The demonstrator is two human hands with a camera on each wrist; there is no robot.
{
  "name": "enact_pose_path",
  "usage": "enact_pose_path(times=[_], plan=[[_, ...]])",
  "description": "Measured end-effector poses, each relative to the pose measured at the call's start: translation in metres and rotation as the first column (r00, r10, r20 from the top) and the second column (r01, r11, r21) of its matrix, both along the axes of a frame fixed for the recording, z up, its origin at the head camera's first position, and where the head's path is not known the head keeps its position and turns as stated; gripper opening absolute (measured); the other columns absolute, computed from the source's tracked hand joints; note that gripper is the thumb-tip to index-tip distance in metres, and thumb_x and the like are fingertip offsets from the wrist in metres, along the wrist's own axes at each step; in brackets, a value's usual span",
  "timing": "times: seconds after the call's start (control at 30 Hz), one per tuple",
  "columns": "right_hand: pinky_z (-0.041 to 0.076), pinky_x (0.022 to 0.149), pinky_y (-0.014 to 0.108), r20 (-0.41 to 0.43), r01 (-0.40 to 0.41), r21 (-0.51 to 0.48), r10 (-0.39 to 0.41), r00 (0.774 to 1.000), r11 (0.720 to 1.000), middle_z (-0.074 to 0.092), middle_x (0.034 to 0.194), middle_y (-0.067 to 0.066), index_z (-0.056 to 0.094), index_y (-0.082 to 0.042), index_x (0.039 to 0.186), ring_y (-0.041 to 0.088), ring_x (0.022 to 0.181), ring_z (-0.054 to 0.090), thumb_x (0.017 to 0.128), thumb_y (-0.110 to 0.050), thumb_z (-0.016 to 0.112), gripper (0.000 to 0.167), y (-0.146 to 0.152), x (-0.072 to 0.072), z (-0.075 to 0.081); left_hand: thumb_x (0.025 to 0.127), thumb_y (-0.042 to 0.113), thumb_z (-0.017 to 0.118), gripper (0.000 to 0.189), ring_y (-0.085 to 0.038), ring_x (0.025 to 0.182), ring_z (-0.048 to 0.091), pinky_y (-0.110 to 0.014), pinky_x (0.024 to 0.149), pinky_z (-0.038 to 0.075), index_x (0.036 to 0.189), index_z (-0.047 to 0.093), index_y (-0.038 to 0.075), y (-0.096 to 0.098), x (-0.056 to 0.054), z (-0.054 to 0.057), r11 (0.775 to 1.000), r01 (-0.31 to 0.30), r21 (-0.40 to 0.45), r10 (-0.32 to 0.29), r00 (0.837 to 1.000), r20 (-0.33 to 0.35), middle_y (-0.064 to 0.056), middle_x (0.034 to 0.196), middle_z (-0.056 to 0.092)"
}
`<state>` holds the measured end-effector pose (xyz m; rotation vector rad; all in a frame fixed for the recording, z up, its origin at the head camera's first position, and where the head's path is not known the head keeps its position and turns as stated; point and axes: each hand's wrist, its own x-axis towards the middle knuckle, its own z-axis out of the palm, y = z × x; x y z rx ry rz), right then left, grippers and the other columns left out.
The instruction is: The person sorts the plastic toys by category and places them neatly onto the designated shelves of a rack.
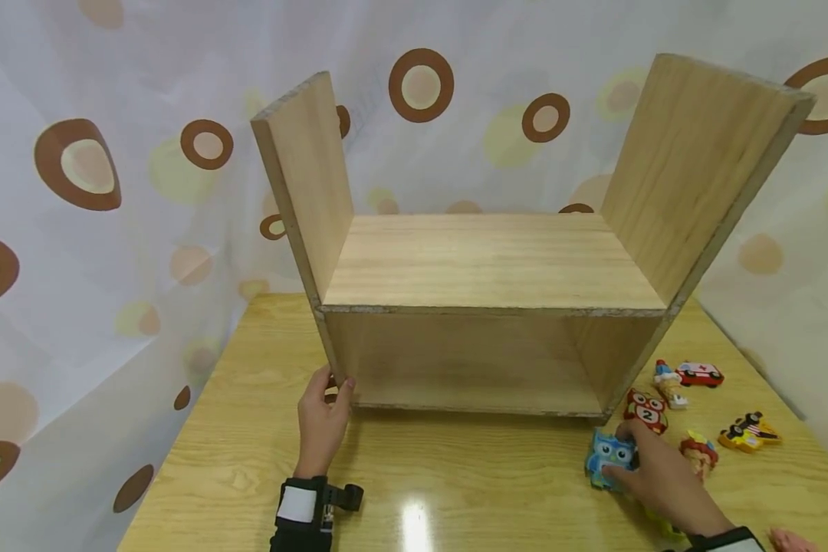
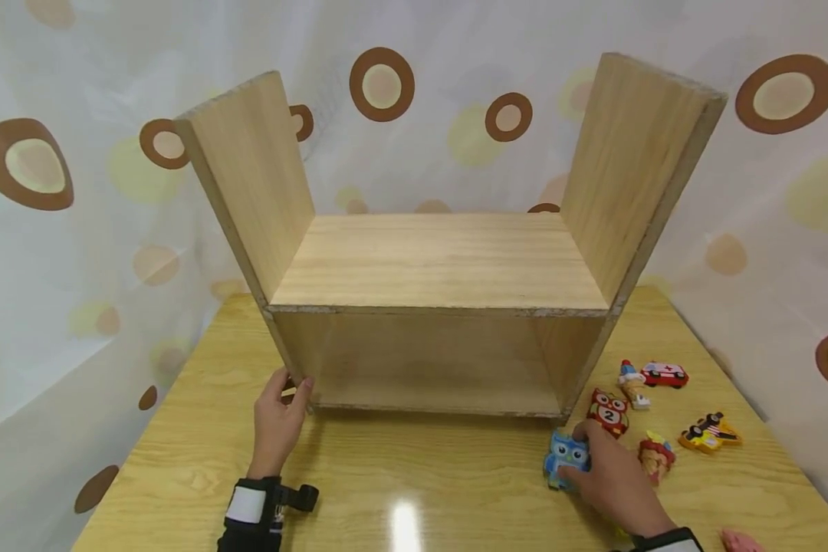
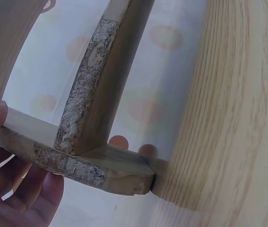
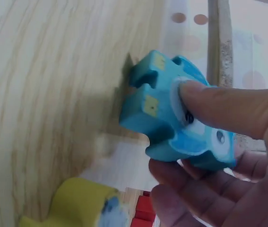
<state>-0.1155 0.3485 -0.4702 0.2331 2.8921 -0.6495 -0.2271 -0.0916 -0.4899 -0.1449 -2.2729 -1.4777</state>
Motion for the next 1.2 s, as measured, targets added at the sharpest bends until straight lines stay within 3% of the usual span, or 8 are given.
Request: enact_pose_path(times=[0.13, 0.23, 0.37, 0.5, 0.63, 0.93, 1.07, 1.2], plan=[[0.051, 0.069, 0.038, -0.026, -0.006, -0.05, 0.004, 1.0, 0.999, 0.069, 0.107, 0.014, 0.054, -0.003, 0.116, 0.019, 0.087, 0.064, 0.08, -0.036, 0.081, 0.056, -0.007, 0.005, -0.001, 0.095, 0.015, 0.065, 0.034, -0.023, 0.105, 0.065, -0.032, 0.081, 0.056, 0.129, 0.063, 0.009, -0.004, 0.005, -0.003, 1.0, -0.015, -0.011, 0.015, 0.999, 0.029, -0.01, 0.123, 0.067], [0.052, 0.067, 0.035, -0.056, -0.025, -0.117, 0.019, 0.998, 0.993, 0.068, 0.111, 0.013, 0.055, -0.003, 0.121, 0.016, 0.086, 0.064, 0.083, -0.032, 0.079, 0.053, -0.014, 0.008, -0.003, 0.095, 0.015, 0.066, 0.033, -0.022, 0.105, 0.065, -0.03, 0.08, 0.056, 0.128, 0.063, 0.009, -0.005, 0.008, -0.006, 1.0, -0.021, -0.012, 0.022, 0.999, 0.043, -0.009, 0.123, 0.067], [0.052, 0.067, 0.027, -0.166, -0.081, -0.114, 0.062, 0.984, 0.99, 0.069, 0.114, 0.012, 0.059, -0.004, 0.125, 0.013, 0.085, 0.065, 0.084, -0.028, 0.078, 0.05, -0.026, 0.011, -0.001, 0.096, 0.015, 0.065, 0.033, -0.022, 0.104, 0.065, -0.029, 0.08, 0.055, 0.128, 0.063, 0.01, -0.004, 0.008, -0.01, 1.0, -0.01, 0.005, 0.01, 0.999, 0.037, -0.009, 0.123, 0.067], [0.05, 0.065, 0.022, -0.279, -0.115, -0.117, 0.078, 0.957, 0.986, 0.069, 0.108, 0.006, 0.065, -0.009, 0.119, 0.006, 0.082, 0.061, 0.084, -0.025, 0.078, 0.041, -0.04, 0.01, 0.007, 0.095, 0.014, 0.065, 0.033, -0.021, 0.102, 0.065, -0.026, 0.078, 0.054, 0.128, 0.063, 0.011, -0.001, 0.005, -0.012, 1.0, 0.009, 0.021, -0.009, 1.0, 0.016, -0.008, 0.122, 0.068], [0.051, 0.065, 0.021, -0.379, -0.17, -0.188, 0.088, 0.921, 0.968, 0.067, 0.1, 0.0, 0.066, -0.012, 0.115, 0.0, 0.079, 0.059, 0.085, -0.02, 0.078, 0.034, -0.058, 0.004, 0.019, 0.095, 0.013, 0.066, 0.034, -0.021, 0.102, 0.065, -0.026, 0.078, 0.054, 0.129, 0.063, 0.012, 0.001, 0.003, -0.012, 0.999, 0.023, 0.035, -0.023, 1.0, -0.01, -0.008, 0.121, 0.068], [0.053, 0.069, 0.022, -0.46, -0.228, -0.235, 0.099, 0.882, 0.945, 0.067, 0.102, -0.001, 0.066, -0.015, 0.113, 0.004, 0.085, 0.06, 0.087, -0.022, 0.076, 0.028, -0.087, -0.018, 0.046, 0.095, 0.014, 0.067, 0.035, -0.019, 0.103, 0.063, -0.028, 0.08, 0.055, 0.129, 0.063, 0.014, 0.002, -0.004, -0.008, 0.998, 0.048, 0.045, -0.047, 0.998, -0.038, -0.006, 0.124, 0.067], [0.054, 0.069, 0.023, -0.493, -0.296, -0.263, 0.136, 0.859, 0.918, 0.068, 0.1, 0.0, 0.066, -0.013, 0.112, 0.005, 0.085, 0.061, 0.087, -0.017, 0.076, 0.027, -0.098, -0.027, 0.053, 0.094, 0.014, 0.067, 0.035, -0.017, 0.102, 0.062, -0.028, 0.08, 0.055, 0.129, 0.063, 0.014, -0.001, -0.002, -0.01, 0.999, 0.028, 0.026, -0.027, 0.999, -0.028, -0.005, 0.123, 0.067], [0.054, 0.07, 0.023, -0.529, -0.322, -0.25, 0.149, 0.835, 0.913, 0.068, 0.097, -0.002, 0.067, -0.014, 0.112, 0.003, 0.083, 0.062, 0.086, -0.016, 0.076, 0.027, -0.105, -0.037, 0.059, 0.094, 0.013, 0.067, 0.036, -0.014, 0.101, 0.061, -0.028, 0.08, 0.055, 0.13, 0.063, 0.016, 0.001, -0.001, -0.011, 1.0, 0.008, 0.022, -0.007, 1.0, -0.016, -0.003, 0.123, 0.068]])
